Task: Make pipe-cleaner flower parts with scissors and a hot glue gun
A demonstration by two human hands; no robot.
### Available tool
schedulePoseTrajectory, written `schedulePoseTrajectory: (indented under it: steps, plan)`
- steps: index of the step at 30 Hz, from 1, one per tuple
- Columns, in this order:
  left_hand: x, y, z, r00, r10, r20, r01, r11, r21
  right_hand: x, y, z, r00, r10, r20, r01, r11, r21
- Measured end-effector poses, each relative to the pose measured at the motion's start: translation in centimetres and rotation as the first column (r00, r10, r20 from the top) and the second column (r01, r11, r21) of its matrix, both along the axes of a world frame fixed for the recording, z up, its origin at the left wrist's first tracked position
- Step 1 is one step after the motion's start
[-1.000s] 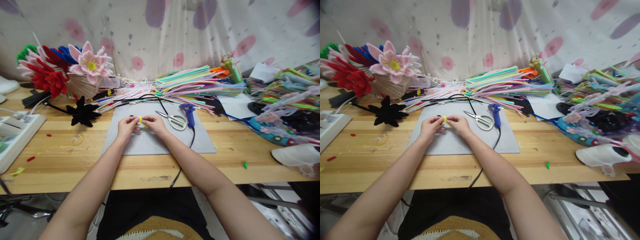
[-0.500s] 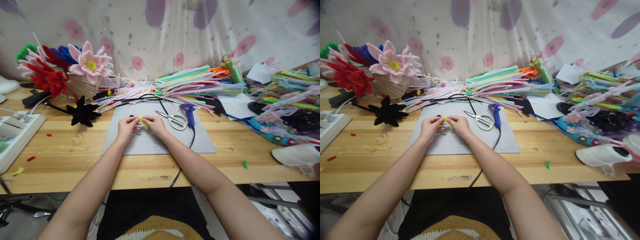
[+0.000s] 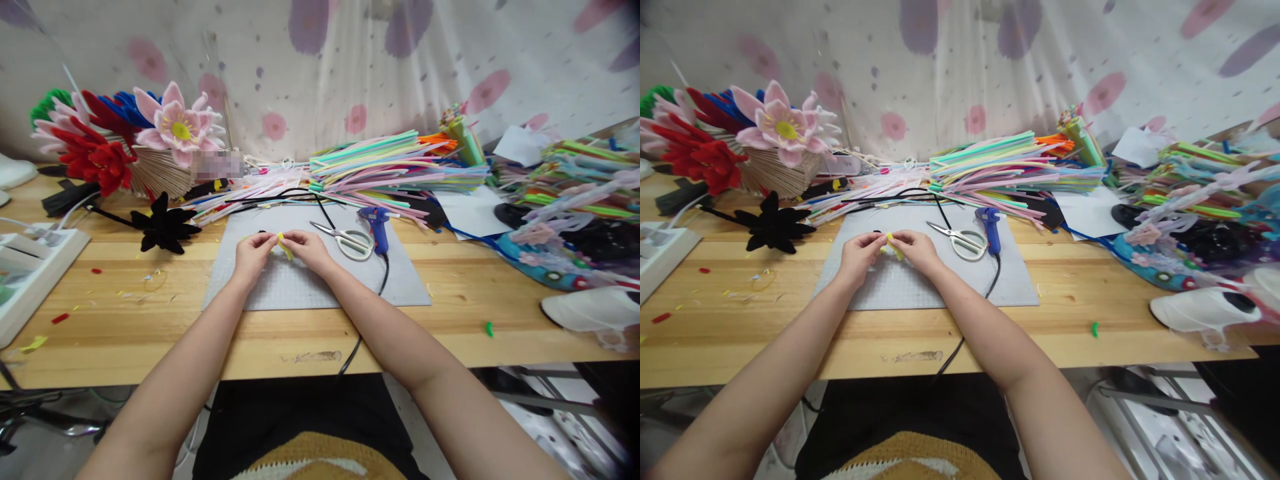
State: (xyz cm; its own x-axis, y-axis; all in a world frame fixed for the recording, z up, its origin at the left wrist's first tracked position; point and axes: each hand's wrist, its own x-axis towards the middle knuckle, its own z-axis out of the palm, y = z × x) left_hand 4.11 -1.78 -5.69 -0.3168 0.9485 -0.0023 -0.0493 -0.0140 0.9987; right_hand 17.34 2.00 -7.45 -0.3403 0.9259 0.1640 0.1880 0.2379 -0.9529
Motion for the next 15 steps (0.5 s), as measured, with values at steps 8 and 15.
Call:
schedulePoseTrajectory:
  steps: [8,15]
  plan:
    - [0.00,-0.12,0.35,0.999,-0.001,0.038,0.001,1.000,-0.018,-0.08,0.05,-0.10,0.998,0.029,-0.051,-0.033,0.996,-0.079]
    - [0.00,-0.36,0.61,0.995,-0.074,0.061,0.078,0.995,-0.069,0.08,-0.08,0.05,0.999,0.016,-0.039,-0.019,0.996,-0.089]
